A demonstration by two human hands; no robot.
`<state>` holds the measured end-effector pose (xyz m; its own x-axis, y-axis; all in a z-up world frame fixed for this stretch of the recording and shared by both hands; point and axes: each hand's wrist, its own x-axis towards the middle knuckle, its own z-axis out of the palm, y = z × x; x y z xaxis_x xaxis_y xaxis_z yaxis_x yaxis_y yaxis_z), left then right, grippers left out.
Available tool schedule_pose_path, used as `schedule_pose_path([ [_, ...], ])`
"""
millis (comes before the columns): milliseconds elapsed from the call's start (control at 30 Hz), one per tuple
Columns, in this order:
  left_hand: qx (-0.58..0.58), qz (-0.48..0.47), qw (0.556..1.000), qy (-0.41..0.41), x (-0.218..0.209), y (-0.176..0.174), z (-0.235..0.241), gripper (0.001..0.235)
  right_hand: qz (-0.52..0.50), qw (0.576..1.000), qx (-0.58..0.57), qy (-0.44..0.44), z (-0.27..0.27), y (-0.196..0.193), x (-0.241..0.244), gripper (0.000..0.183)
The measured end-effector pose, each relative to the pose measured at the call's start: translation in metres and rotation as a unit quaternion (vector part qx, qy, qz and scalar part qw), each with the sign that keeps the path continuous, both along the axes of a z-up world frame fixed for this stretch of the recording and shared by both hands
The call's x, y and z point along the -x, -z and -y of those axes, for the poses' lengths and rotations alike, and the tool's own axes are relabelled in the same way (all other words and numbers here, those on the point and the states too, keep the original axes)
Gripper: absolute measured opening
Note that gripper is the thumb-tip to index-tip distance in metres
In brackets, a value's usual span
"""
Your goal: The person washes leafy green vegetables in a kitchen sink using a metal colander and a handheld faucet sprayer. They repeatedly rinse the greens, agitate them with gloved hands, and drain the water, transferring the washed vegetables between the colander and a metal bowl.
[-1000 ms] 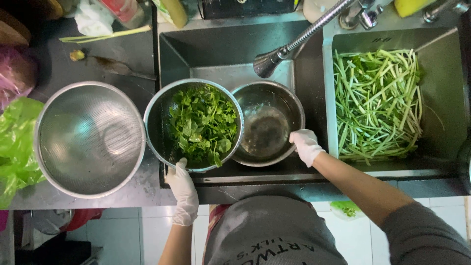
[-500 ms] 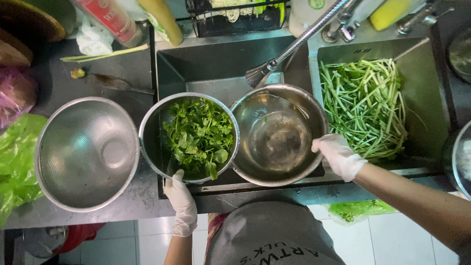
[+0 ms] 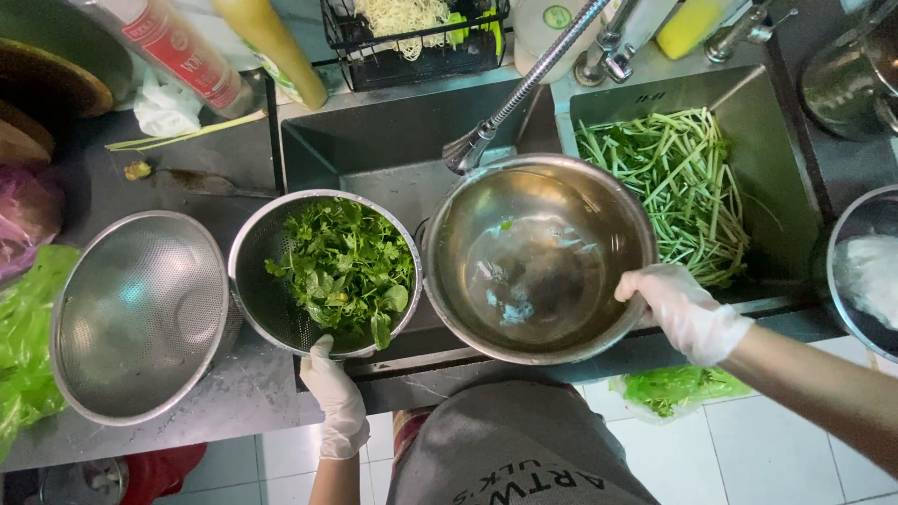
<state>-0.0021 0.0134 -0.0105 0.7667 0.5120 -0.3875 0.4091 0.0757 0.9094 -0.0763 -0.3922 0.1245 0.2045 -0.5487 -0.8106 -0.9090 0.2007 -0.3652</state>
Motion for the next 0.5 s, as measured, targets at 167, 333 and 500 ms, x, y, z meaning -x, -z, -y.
schedule_pose_path([
  [167,-0.012,-0.054,0.998,0.021,-0.001,-0.027,0.013,0.051,0.004,0.999,0.042,-0.027,0.016,0.016,0.037,0.014],
  [333,-0.041,-0.04,0.998,0.033,-0.001,-0.001,0.003,0.044,0.092,0.987,-0.059,0.115,0.026,0.042,0.081,0.013],
  [500,-0.042,-0.025,0.998,0.026,-0.005,0.016,-0.002,0.043,0.15,0.949,-0.152,0.23,0.064,0.132,0.131,0.018],
])
